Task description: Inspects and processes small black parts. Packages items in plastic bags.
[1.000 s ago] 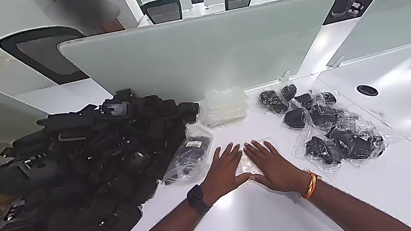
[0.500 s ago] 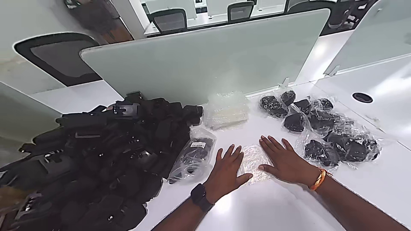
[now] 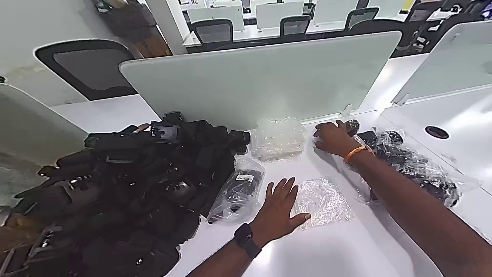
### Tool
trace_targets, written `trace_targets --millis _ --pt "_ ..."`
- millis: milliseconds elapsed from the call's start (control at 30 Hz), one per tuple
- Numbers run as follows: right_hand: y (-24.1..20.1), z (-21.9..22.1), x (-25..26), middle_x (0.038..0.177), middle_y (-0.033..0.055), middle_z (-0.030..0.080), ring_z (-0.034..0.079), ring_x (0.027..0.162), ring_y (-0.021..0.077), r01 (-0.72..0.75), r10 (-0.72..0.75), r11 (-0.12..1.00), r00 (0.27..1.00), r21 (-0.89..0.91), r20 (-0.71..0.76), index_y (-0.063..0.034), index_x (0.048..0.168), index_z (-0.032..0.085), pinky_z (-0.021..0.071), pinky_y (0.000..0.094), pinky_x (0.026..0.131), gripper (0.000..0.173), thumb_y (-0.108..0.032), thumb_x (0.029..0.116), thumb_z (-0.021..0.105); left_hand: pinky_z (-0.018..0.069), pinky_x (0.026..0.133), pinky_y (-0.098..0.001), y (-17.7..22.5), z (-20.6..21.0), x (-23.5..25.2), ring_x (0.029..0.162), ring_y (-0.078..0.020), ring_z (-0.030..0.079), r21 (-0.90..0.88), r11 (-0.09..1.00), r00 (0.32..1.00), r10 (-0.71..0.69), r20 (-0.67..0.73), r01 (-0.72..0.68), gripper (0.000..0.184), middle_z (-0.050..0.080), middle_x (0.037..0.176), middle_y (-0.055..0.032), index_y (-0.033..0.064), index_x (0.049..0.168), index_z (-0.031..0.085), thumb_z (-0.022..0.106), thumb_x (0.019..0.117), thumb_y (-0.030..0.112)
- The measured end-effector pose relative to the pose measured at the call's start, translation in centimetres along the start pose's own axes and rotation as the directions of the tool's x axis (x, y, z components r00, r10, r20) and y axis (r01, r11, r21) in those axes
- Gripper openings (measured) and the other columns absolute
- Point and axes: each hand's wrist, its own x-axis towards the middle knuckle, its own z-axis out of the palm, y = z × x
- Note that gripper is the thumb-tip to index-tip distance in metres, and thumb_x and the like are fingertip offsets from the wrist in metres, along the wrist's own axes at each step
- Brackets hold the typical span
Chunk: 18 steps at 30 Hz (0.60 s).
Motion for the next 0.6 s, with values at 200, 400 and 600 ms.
trace_targets --millis 200,400,600 --pt "-1.0 3.1 1.3 0.121 0.0163 0.069 0.057 0.123 0.0442 -0.032 0.037 0.996 0.998 -0.083 0.055 -0.0066 0.088 0.077 0.0307 0.0781 0.105 0.011 -0.016 0.0820 0.079 0.0182 0.121 -0.0661 0.0 0.0 0.0 0.154 -0.0297 0.027 -0.011 1.000 1.000 -0.001 0.022 0.001 0.083 0.032 0.167 -0.0076 0.0094 0.153 0.047 0.046 0.0968 0.071" --pt "-0.4 3.0 0.3 0.124 0.0159 0.068 0.056 0.124 0.0441 -0.001 0.007 0.987 0.999 -0.158 0.039 -0.0057 0.087 0.077 0.0300 0.0779 0.105 0.006 -0.012 0.0850 0.076 0.0180 0.121 -0.0650 0.1 -0.3 0.1 0.155 -0.0300 0.026 -0.006 1.000 0.999 -0.009 0.036 0.009 0.082 0.032 0.167 -0.0070 0.0102 0.152 0.048 0.046 0.0969 0.071" --pt "-1.1 0.8 -4.2 0.130 0.0157 0.066 0.051 0.134 0.0403 0.093 -0.062 0.975 0.986 -0.204 0.155 -0.0066 0.095 0.077 0.0240 0.0730 0.114 0.010 -0.010 0.0917 0.069 0.0173 0.121 -0.0654 0.1 -0.2 0.0 0.155 -0.0307 0.025 0.006 1.000 0.999 -0.008 0.037 0.007 0.081 0.031 0.167 -0.0070 0.0108 0.152 0.048 0.045 0.0974 0.071"
